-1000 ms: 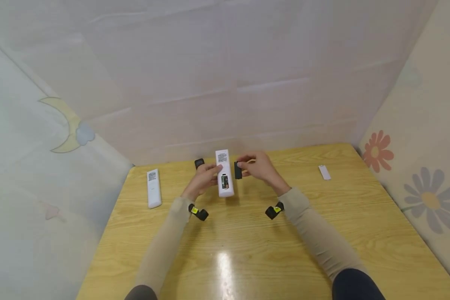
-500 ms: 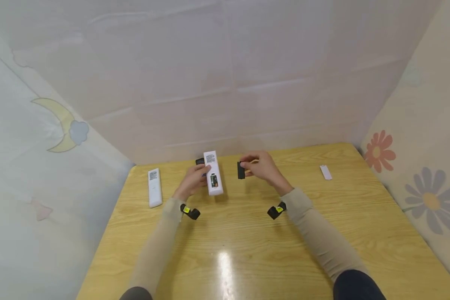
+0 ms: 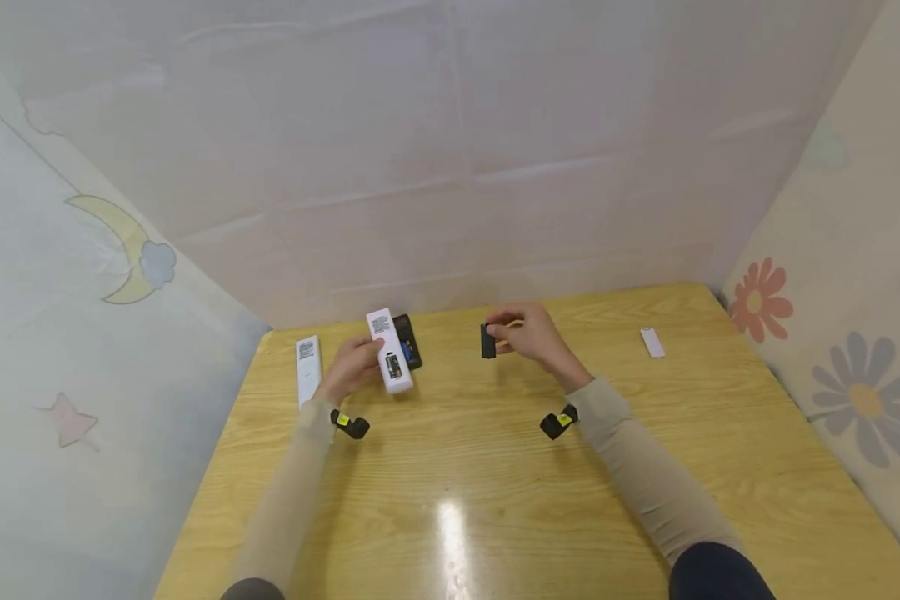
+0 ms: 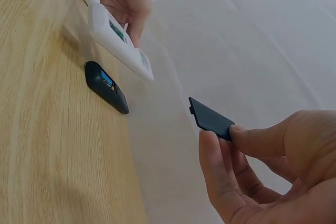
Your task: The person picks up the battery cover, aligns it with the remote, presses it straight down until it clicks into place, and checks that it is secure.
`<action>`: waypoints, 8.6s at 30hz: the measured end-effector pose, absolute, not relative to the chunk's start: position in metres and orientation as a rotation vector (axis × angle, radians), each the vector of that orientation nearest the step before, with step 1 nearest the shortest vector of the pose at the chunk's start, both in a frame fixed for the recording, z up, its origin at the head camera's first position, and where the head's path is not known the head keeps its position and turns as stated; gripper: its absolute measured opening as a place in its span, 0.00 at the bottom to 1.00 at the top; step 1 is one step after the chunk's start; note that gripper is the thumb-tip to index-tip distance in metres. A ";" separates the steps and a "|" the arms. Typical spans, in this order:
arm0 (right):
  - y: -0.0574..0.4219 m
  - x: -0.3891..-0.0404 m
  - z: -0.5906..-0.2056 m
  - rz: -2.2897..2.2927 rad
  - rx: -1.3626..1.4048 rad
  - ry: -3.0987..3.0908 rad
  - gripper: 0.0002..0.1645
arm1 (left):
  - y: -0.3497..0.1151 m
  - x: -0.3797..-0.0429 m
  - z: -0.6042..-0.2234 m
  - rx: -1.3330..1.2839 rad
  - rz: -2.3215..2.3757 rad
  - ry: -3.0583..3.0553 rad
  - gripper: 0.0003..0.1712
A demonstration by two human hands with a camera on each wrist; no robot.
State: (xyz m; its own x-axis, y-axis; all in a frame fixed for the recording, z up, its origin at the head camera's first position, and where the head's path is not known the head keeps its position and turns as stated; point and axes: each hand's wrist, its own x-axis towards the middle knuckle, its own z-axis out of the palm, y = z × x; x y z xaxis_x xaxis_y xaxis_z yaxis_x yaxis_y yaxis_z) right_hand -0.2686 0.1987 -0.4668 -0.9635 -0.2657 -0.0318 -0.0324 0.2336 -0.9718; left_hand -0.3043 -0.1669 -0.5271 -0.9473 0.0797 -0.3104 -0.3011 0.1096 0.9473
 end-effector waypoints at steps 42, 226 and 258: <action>0.216 -0.269 -0.464 -1.775 -0.241 2.368 0.16 | -0.175 -0.321 -0.514 -0.207 1.011 2.840 0.32; 0.181 -0.262 -0.461 -1.822 -0.319 2.298 0.17 | -0.046 -0.281 -0.500 -0.084 1.848 2.209 0.30; 0.170 -0.260 -0.470 -1.795 -0.346 2.319 0.16 | -0.023 -0.278 -0.495 0.014 1.870 2.173 0.26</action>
State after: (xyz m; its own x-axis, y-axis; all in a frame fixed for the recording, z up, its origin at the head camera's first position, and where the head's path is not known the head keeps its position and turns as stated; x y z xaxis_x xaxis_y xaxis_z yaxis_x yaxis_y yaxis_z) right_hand -0.2597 0.1703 -0.4695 -0.9551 -0.2962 -0.0061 -0.0684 0.2406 -0.9682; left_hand -0.2778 -0.0230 -0.4954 -0.9624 0.1844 -0.1993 -0.1696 0.1648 0.9716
